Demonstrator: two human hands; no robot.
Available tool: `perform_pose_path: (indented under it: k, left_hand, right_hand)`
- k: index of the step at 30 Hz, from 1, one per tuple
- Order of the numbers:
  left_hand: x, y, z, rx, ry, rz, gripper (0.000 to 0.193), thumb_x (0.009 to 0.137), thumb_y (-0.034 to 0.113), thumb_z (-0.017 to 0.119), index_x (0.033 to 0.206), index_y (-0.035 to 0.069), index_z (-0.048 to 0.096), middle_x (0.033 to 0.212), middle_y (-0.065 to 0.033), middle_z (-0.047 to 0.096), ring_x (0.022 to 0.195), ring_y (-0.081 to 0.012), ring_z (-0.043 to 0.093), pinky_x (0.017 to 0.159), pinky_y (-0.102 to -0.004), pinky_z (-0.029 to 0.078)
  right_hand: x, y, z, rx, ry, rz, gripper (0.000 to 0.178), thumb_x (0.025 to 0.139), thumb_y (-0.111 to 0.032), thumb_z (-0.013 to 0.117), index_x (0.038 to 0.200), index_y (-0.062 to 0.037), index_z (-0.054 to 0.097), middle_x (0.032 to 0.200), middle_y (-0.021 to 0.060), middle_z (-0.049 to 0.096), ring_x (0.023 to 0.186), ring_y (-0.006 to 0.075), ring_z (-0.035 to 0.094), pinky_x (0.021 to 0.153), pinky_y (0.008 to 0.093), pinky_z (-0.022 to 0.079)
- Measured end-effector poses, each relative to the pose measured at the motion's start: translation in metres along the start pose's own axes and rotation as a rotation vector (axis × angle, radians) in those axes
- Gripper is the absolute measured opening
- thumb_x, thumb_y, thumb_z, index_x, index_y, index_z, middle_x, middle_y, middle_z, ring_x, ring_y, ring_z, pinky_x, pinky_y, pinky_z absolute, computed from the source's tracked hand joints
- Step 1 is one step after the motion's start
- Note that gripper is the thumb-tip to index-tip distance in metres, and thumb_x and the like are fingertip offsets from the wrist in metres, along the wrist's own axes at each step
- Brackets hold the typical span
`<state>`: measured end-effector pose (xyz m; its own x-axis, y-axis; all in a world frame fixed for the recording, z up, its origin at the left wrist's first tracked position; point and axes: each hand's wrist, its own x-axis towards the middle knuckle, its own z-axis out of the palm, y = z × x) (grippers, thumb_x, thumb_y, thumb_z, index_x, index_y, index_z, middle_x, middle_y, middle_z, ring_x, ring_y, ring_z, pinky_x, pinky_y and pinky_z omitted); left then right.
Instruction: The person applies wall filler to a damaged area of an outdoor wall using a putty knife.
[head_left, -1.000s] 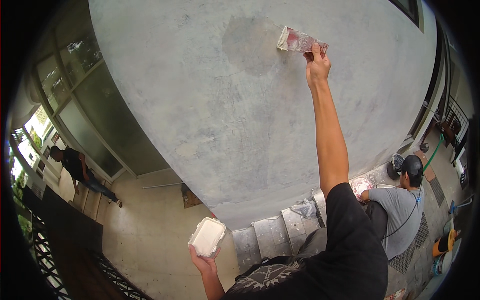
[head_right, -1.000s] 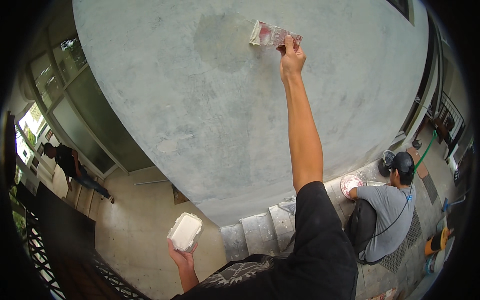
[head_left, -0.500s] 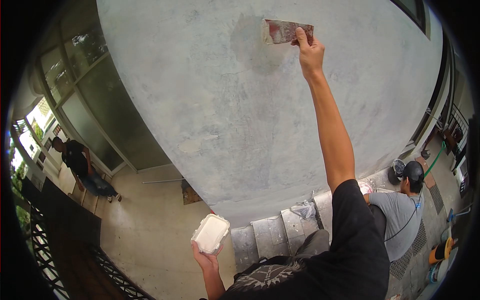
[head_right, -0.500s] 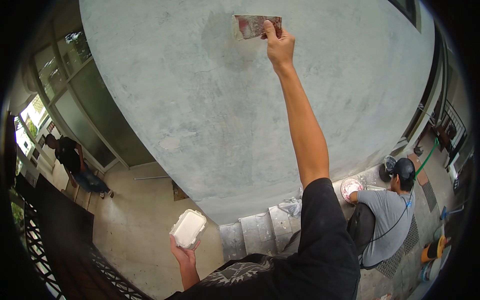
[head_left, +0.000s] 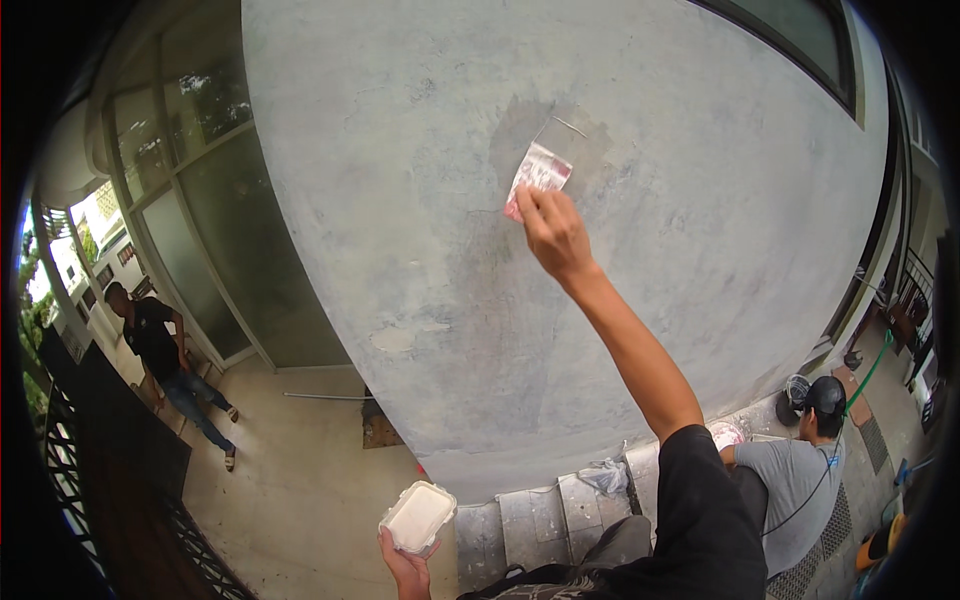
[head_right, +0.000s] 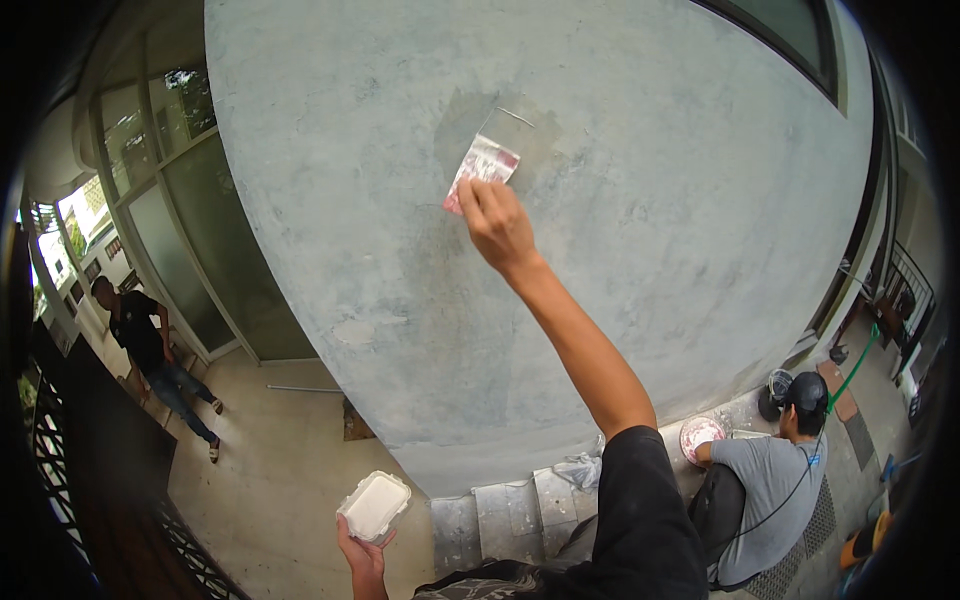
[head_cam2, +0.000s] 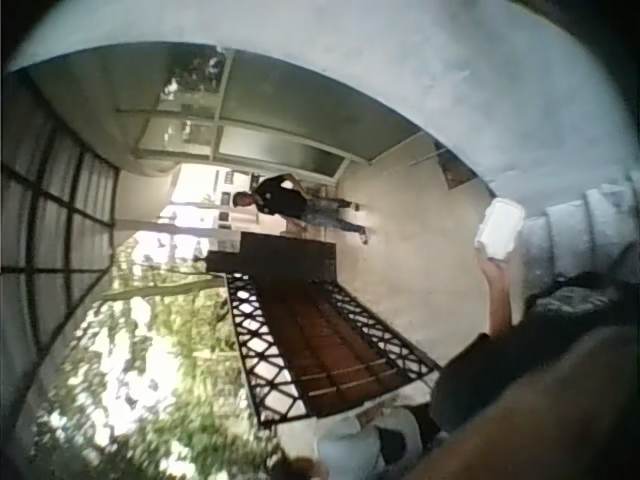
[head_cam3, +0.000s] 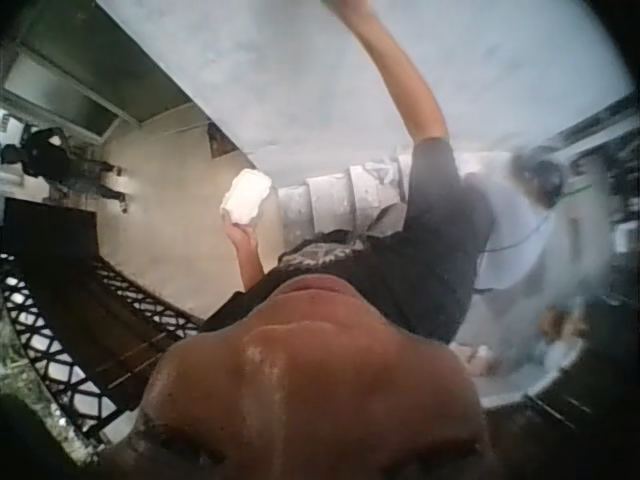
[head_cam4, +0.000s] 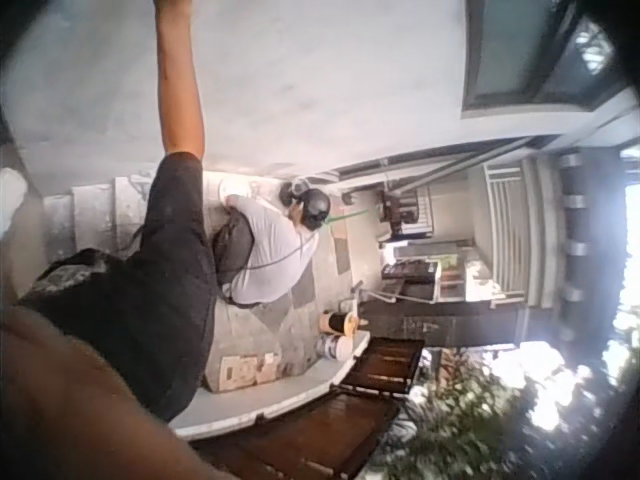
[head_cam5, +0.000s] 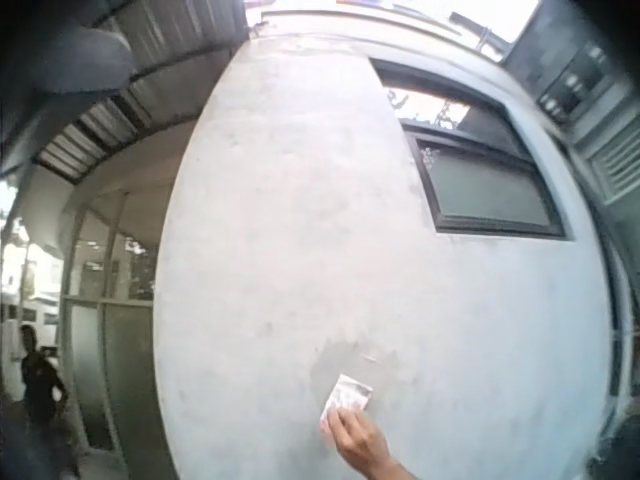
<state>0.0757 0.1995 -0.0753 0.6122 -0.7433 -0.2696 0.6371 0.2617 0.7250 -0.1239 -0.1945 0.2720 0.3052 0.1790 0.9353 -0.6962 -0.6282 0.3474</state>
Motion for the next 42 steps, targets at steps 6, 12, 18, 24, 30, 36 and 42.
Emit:
perform_pose_path:
  k: [6,12,18,24,30,36,42]
  left_hand:
    - [-0.006,-0.002,0.008,0.033,0.026,0.021,0.06,0.093,0.056,0.044,0.136,0.014,0.044,0.131,-0.0103,0.056,0.107,-0.033,0.063,0.07,-0.0539,0.057]
    - [-0.006,-0.008,0.004,0.019,-0.017,-0.003,0.057,0.094,0.055,0.043,0.134,0.015,0.044,0.131,-0.0105,0.056,0.11,-0.0333,0.062,0.073,-0.0564,0.056]
    - [-0.011,-0.006,0.002,0.0,0.011,0.009,0.057,0.094,0.055,0.044,0.134,0.015,0.044,0.132,-0.0107,0.055,0.111,-0.0346,0.061,0.073,-0.0584,0.055]
    - [-0.01,-0.005,0.001,0.03,0.034,0.015,0.056,0.094,0.054,0.044,0.135,0.016,0.043,0.133,-0.0105,0.054,0.111,-0.0349,0.061,0.072,-0.0588,0.056]
    - [-0.006,-0.008,0.015,0.017,-0.011,-0.011,0.057,0.094,0.054,0.044,0.137,0.017,0.04,0.133,-0.0101,0.054,0.111,-0.0341,0.061,0.072,-0.0578,0.056]
    - [0.023,-0.014,0.058,0.097,-0.179,0.073,0.05,0.098,0.049,0.038,0.136,0.016,0.039,0.132,-0.0102,0.054,0.112,-0.032,0.06,0.072,-0.0563,0.056]
    - [0.038,0.012,0.136,0.018,-0.186,0.026,0.04,0.098,0.043,0.046,0.122,0.011,0.041,0.119,-0.0109,0.054,0.105,-0.0275,0.061,0.066,-0.0528,0.059]
  right_hand:
    - [0.009,-0.006,-0.03,0.262,0.201,0.107,0.016,0.082,0.002,0.064,0.098,0.0018,0.066,0.086,0.0126,0.066,0.075,0.0255,0.061,0.066,0.0354,0.05]
    - [0.02,0.089,-0.054,0.451,0.374,0.934,0.024,0.096,-0.023,0.061,0.088,-0.0012,0.065,0.079,0.0037,0.064,0.063,0.0117,0.055,0.061,0.0287,0.046]
    - [-0.027,0.118,-0.025,1.271,0.675,1.145,0.02,0.097,-0.023,0.059,0.104,-0.0038,0.061,0.098,0.0026,0.064,0.087,0.0129,0.059,0.08,0.0301,0.048]
    - [0.0,0.098,-0.009,1.219,0.534,1.102,0.024,0.097,-0.025,0.06,0.102,-0.0024,0.062,0.097,0.0026,0.064,0.086,0.0121,0.058,0.079,0.0291,0.048]
    - [0.041,0.074,-0.008,0.962,0.323,0.947,0.031,0.096,-0.029,0.061,0.087,0.0004,0.067,0.079,0.0014,0.064,0.072,0.0083,0.054,0.069,0.0252,0.045]
    - [0.036,0.022,-0.04,1.119,0.126,0.877,0.033,0.096,-0.03,0.062,0.09,0.0023,0.068,0.078,0.0011,0.064,0.071,0.0081,0.053,0.068,0.0234,0.042]
    - [-0.044,-0.119,-0.112,0.799,-0.224,0.044,0.032,0.074,0.011,0.065,0.104,0.0001,0.069,0.096,0.0133,0.069,0.082,0.0288,0.065,0.071,0.0356,0.052]
